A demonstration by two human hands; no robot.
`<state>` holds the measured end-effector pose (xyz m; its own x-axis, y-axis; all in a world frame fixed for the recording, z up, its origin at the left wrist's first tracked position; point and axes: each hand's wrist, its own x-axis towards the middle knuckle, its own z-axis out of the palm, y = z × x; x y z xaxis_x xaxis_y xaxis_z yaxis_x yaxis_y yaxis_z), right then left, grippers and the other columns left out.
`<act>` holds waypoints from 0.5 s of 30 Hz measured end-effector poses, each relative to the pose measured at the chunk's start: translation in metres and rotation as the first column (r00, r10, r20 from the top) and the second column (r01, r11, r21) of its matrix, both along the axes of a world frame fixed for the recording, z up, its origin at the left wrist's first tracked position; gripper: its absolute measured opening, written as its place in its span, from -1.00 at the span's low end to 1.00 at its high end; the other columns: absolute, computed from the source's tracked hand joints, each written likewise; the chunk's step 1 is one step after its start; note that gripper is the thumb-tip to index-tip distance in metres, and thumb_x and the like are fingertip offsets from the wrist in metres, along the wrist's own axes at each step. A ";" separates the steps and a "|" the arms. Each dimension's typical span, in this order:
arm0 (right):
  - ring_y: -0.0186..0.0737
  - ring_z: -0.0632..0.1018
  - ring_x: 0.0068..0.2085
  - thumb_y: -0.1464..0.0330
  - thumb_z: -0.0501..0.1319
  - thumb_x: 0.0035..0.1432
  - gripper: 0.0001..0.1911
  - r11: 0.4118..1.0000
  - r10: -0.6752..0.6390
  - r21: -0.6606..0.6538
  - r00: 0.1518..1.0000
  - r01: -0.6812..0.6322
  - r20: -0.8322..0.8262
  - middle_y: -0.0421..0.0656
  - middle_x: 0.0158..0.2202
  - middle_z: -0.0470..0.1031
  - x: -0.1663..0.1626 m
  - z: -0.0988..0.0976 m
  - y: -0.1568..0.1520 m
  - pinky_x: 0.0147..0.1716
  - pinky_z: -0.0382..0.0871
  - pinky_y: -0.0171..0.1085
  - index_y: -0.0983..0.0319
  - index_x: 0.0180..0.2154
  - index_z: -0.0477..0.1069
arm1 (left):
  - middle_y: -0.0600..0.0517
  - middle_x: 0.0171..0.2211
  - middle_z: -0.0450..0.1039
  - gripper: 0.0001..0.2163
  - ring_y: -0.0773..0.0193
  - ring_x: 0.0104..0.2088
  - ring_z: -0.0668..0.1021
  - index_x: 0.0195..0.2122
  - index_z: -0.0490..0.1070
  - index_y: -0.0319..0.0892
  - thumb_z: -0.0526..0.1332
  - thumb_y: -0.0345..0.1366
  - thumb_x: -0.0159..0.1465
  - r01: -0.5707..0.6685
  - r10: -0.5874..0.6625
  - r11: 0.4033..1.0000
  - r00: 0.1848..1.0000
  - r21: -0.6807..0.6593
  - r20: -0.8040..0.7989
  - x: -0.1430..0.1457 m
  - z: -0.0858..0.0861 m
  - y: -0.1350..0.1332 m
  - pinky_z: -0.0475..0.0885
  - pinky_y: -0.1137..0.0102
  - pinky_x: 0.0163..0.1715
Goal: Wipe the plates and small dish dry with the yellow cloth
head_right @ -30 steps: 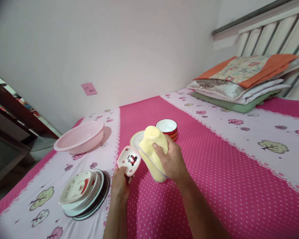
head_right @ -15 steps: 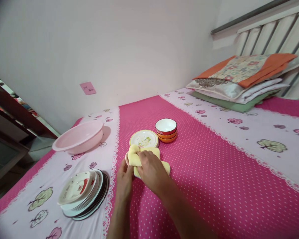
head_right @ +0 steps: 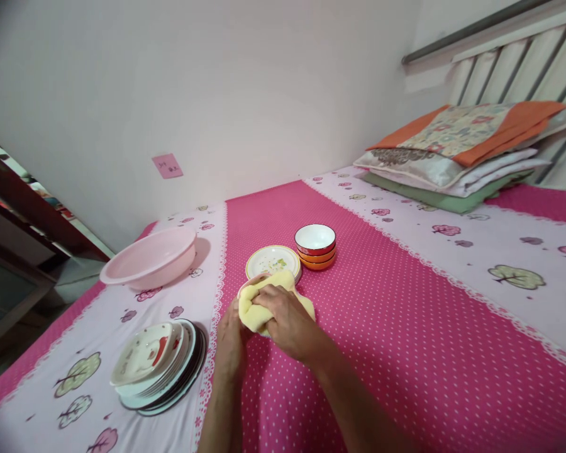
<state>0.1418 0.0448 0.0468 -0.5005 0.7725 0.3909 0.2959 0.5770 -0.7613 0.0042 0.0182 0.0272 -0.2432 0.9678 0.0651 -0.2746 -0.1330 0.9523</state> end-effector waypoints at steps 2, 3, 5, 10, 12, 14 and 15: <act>-0.13 0.48 -0.03 0.64 0.12 0.12 -0.63 1.000 -0.007 0.022 0.995 0.005 0.104 -0.12 -0.05 0.56 0.002 0.001 0.000 0.02 0.28 -0.16 0.20 -0.17 0.58 | -0.15 0.04 0.62 -0.54 -0.08 0.12 0.57 0.06 0.62 -0.12 0.26 0.06 0.28 0.009 -0.007 0.998 1.000 0.063 -0.024 0.000 0.000 0.001 0.54 0.21 -0.01; -0.14 0.48 -0.07 0.64 0.12 0.12 -0.66 0.999 -0.013 0.041 0.987 0.006 0.160 -0.13 -0.11 0.56 0.003 0.001 0.000 -0.01 0.26 -0.17 0.22 -0.21 0.57 | -0.14 0.02 0.63 -0.54 -0.08 0.12 0.57 0.04 0.62 -0.12 0.27 0.07 0.28 -0.007 0.010 0.997 0.999 0.071 -0.038 0.000 -0.001 0.001 0.53 0.20 0.01; -0.16 0.47 -0.12 0.64 0.13 0.14 -0.70 0.996 -0.029 0.088 0.965 0.006 0.261 -0.14 -0.19 0.55 0.003 0.001 0.000 -0.05 0.23 -0.18 0.24 -0.26 0.55 | -0.13 -0.03 0.65 -0.56 -0.09 0.10 0.58 0.02 0.64 -0.12 0.30 0.07 0.27 -0.008 0.012 0.998 0.997 0.055 -0.080 -0.004 -0.004 0.001 0.53 0.19 0.01; -0.15 0.48 -0.12 0.61 0.14 0.24 -0.73 0.988 -0.092 0.147 0.918 0.038 0.385 -0.14 -0.23 0.57 0.000 0.002 -0.001 -0.02 0.17 -0.16 0.23 -0.30 0.57 | -0.10 -0.16 0.66 -0.55 0.01 -0.04 0.63 0.04 0.62 -0.14 0.31 0.08 0.29 0.011 -0.010 1.000 0.986 0.010 -0.166 -0.017 -0.012 0.003 0.52 0.25 -0.02; -0.12 0.49 -0.11 0.58 0.18 0.26 -0.76 0.984 -0.147 0.156 0.889 0.087 0.434 -0.10 -0.20 0.59 0.005 0.005 0.000 -0.05 0.18 -0.16 0.22 -0.29 0.59 | -0.09 -0.23 0.65 -0.53 0.04 -0.13 0.64 0.01 0.61 -0.16 0.32 0.11 0.27 -0.058 0.056 0.998 0.986 -0.011 -0.156 -0.024 -0.017 0.005 0.53 0.27 -0.11; -0.09 0.51 -0.12 0.60 0.19 0.21 -0.76 0.967 -0.251 0.176 0.826 0.186 0.505 -0.04 -0.17 0.60 0.015 0.008 0.001 -0.13 0.19 -0.16 0.24 -0.27 0.60 | -0.07 -0.28 0.64 -0.53 0.06 -0.21 0.63 -0.06 0.61 -0.17 0.35 0.12 0.23 -0.175 0.168 0.983 0.978 -0.048 -0.121 -0.031 -0.022 0.007 0.53 0.29 -0.21; -0.07 0.51 -0.13 0.62 0.19 0.17 -0.75 0.954 -0.300 0.184 0.789 0.237 0.536 0.00 -0.16 0.60 0.021 0.009 0.002 -0.18 0.18 -0.17 0.25 -0.25 0.60 | -0.07 -0.30 0.63 -0.55 0.07 -0.24 0.62 -0.09 0.59 -0.17 0.36 0.12 0.22 -0.235 0.228 0.970 0.968 -0.067 -0.105 -0.035 -0.023 0.007 0.52 0.31 -0.25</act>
<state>0.1626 0.0465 0.0559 -0.4331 0.8799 0.1957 0.8015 0.4752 -0.3629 -0.0308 0.0255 0.0041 -0.4575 0.8888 0.0254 -0.1519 -0.1062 0.9827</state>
